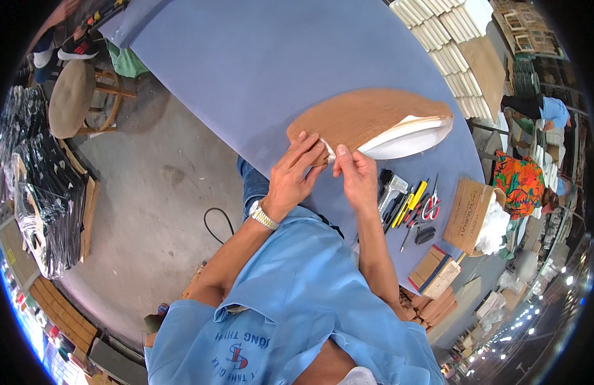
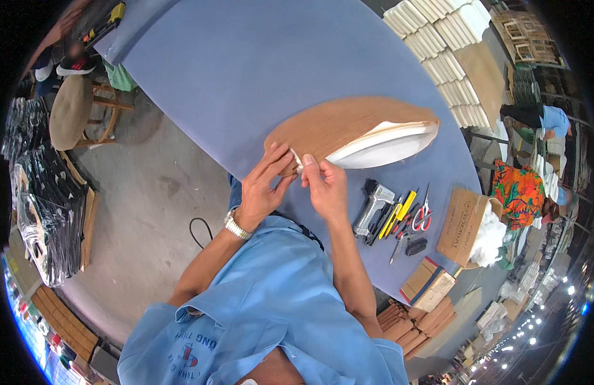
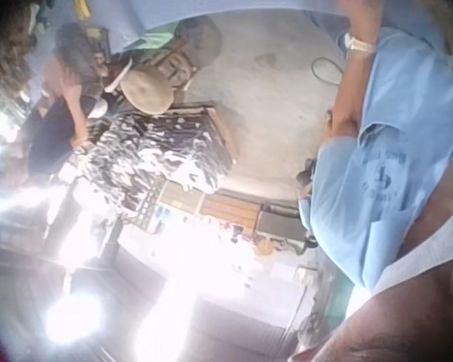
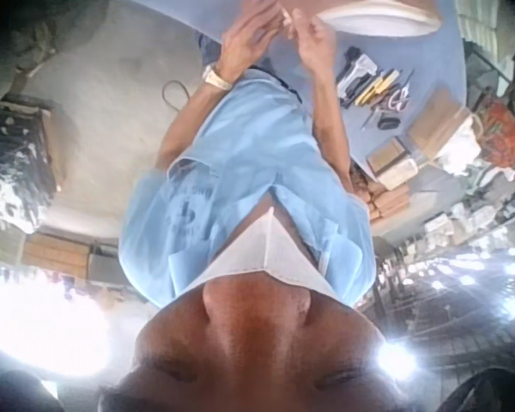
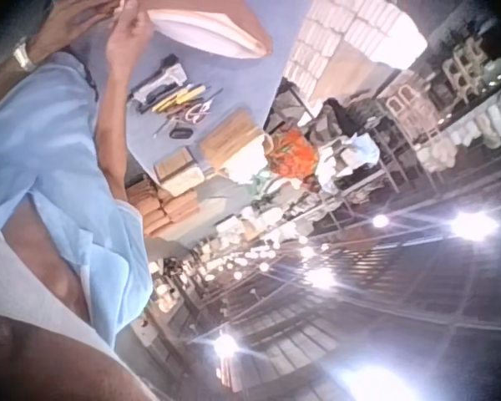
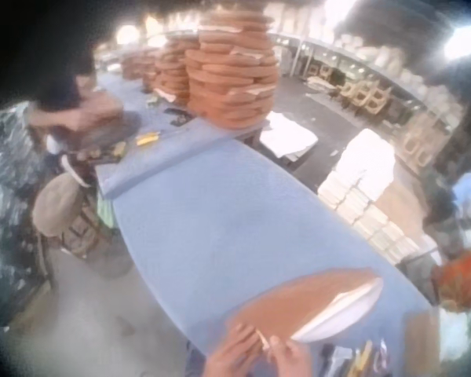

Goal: The person assembles cushion components by hand, folding fabric over foam, using a staple gun to secure edges, and trimming excess material with a utility knife. The finished cushion is placed on a stack of similar items.

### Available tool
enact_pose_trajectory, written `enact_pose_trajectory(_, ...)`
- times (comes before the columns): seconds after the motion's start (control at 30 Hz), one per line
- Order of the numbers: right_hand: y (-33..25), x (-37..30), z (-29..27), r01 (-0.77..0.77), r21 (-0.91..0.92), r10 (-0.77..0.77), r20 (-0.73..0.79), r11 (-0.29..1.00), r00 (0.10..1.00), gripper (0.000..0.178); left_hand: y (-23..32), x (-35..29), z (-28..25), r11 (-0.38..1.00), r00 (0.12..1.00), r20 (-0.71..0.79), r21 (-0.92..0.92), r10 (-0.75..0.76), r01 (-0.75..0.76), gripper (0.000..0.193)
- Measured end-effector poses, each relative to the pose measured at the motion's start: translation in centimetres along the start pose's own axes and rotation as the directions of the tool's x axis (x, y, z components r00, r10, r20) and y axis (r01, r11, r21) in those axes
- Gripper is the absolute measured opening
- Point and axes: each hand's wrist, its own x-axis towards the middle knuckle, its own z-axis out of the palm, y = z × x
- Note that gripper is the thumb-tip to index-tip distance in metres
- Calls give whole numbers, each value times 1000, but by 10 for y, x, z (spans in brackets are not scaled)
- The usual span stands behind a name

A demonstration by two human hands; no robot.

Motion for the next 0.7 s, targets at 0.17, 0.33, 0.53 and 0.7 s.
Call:
enact_pose_trajectory(0.17, -14, 2, 7, -9, -29, 9, 0, 1000, 1000, 51, 5, 9, -9, 998, 998, 56, 57, -10, 6, 45)
enact_pose_trajectory(0.33, -23, 4, 15, 1, -70, -1, -12, 998, 1000, 50, 4, 15, -16, 997, 994, 111, 71, -21, 13, 45)
enact_pose_trajectory(0.53, -20, 7, 18, 31, -4, -31, -8, 1000, 999, 46, -2, 16, -12, 996, 997, -10, -49, -76, 76, 50)
enact_pose_trajectory(0.7, -16, 11, 16, 55, 8, -55, 10, 998, 998, 43, -5, 21, -15, 990, 991, -8, -34, -135, 134, 67)
